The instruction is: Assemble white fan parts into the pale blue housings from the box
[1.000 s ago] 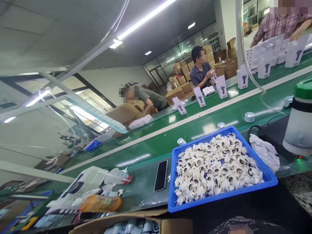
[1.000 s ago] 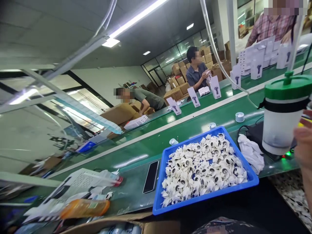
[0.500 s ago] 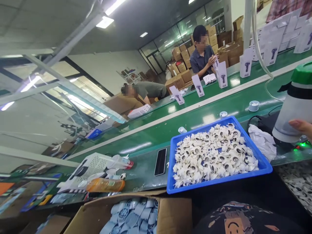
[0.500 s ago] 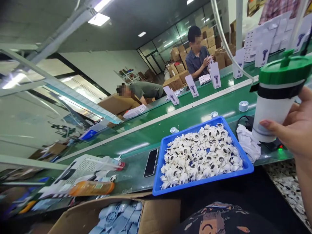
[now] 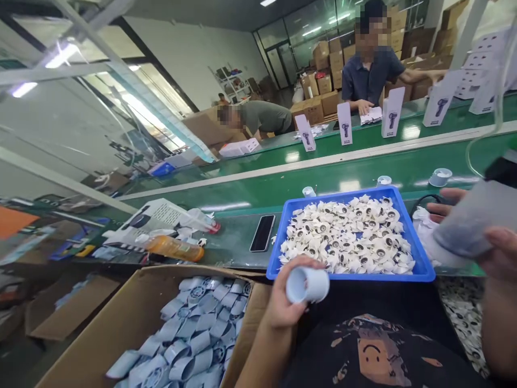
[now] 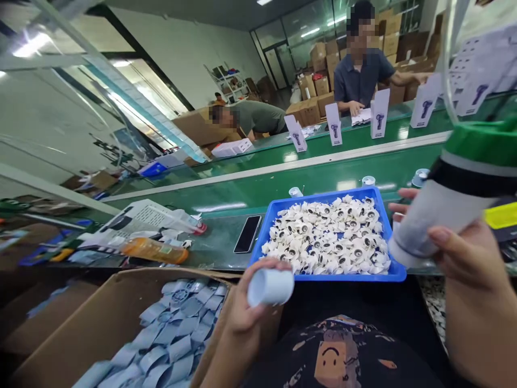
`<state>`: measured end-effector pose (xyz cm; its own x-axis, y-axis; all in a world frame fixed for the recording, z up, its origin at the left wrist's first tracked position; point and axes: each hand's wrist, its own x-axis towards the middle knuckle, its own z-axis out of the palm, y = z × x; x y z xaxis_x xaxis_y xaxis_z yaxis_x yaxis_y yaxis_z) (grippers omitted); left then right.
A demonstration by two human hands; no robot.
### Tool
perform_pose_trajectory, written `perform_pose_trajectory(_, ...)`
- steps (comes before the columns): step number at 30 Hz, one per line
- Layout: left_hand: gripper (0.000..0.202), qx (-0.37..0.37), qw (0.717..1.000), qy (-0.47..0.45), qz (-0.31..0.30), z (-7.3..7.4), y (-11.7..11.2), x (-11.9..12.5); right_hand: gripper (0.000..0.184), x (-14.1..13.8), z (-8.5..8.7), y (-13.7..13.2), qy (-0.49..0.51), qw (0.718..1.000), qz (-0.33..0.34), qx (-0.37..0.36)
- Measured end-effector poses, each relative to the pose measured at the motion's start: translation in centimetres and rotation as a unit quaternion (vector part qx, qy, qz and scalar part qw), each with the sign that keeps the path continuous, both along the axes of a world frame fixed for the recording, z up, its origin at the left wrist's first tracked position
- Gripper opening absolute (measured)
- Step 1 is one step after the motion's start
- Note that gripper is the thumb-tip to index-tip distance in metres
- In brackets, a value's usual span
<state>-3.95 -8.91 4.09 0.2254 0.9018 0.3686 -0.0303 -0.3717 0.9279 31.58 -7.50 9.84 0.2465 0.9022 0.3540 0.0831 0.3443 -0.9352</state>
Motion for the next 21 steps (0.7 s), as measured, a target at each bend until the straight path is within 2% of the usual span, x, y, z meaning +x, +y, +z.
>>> perform_pose_trajectory(2,0.051,0.011,0.995,0.035,-0.094,0.3,1.8,4.5,0.06,-2.4,1.7,0.3,0.104,0.991,0.081,-0.022)
perform_pose_trajectory(4,0.046,0.045,0.979,0.119,-0.158,1.0,2.9,7.5,0.048,-4.3,3.0,0.4,0.153,0.98,0.131,0.005)
perform_pose_trajectory(6,0.045,0.101,0.961,0.186,-0.181,2.0,3.3,9.3,0.042,-5.7,4.0,0.3,0.183,0.974,0.127,0.045)
perform_pose_trajectory(9,0.045,0.149,0.949,0.22,-0.17,3.3,3.0,11.0,0.051,-7.1,5.0,-0.3,0.2,0.968,0.142,0.051)
perform_pose_trajectory(12,0.042,0.15,0.944,0.251,-0.154,4.1,2.3,12.1,0.059,-7.7,5.3,-0.9,0.191,0.971,0.141,0.026)
perform_pose_trajectory(18,0.032,0.161,0.947,0.235,-0.149,4.4,1.4,13.2,0.046,-7.6,4.8,-2.0,0.196,0.967,0.158,0.046)
perform_pose_trajectory(21,0.031,0.153,0.946,0.248,-0.14,4.3,1.3,13.3,0.047,-7.4,4.7,-2.1,0.169,0.976,0.133,0.041)
